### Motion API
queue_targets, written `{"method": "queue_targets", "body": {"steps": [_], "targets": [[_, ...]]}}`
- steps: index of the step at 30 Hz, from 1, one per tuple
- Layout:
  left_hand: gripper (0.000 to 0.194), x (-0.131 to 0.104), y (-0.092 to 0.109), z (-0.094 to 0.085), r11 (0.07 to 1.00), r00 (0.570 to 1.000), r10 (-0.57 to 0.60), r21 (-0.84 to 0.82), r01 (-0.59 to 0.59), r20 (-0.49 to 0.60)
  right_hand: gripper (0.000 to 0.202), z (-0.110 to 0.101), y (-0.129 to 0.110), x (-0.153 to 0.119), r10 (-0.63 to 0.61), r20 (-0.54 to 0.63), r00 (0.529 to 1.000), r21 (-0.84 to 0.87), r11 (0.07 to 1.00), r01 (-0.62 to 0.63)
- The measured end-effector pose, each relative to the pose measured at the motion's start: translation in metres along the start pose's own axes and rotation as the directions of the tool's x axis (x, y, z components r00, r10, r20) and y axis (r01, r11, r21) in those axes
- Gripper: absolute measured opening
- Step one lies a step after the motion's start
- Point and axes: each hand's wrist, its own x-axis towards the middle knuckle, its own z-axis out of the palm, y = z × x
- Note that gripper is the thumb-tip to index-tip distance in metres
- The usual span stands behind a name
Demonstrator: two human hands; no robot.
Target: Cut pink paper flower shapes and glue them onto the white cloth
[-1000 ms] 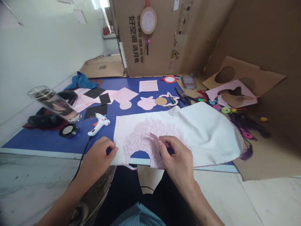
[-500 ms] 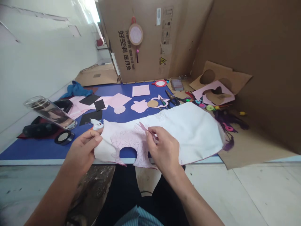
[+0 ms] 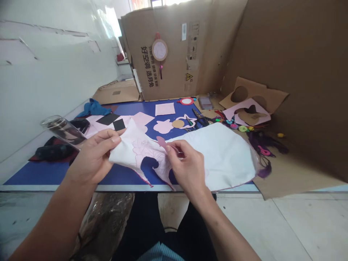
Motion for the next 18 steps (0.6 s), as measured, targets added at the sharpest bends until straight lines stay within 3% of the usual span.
{"method": "queue_targets", "body": {"steps": [3, 5, 9, 13, 18], "targets": [[0.028, 0.007, 0.008, -0.004, 0.999, 1.000, -0.018, -0.051, 0.017, -0.015, 0.019, -0.025, -0.011, -0.002, 0.041, 0.029, 0.999, 0.120, 0.992, -0.044], [0.026, 0.010, 0.013, -0.008, 0.997, 0.999, -0.024, -0.080, 0.022, -0.025, 0.021, -0.042, -0.016, -0.006, -0.005, 0.159, 0.987, 0.124, 0.992, -0.015], [0.025, 0.010, 0.020, -0.010, 0.997, 0.998, 0.035, -0.073, -0.038, -0.044, 0.022, -0.064, -0.013, -0.020, -0.026, 0.412, 0.911, 0.076, 0.997, -0.006], [0.024, 0.006, 0.028, -0.005, 0.982, 0.980, 0.187, -0.014, -0.188, -0.071, 0.020, -0.063, 0.004, -0.035, 0.045, 0.423, 0.905, 0.028, 0.998, -0.063], [0.026, -0.002, 0.045, 0.000, 0.958, 0.959, 0.285, 0.021, -0.284, -0.015, 0.019, -0.046, 0.024, -0.044, 0.098, 0.439, 0.893, 0.134, 0.976, -0.172]]}}
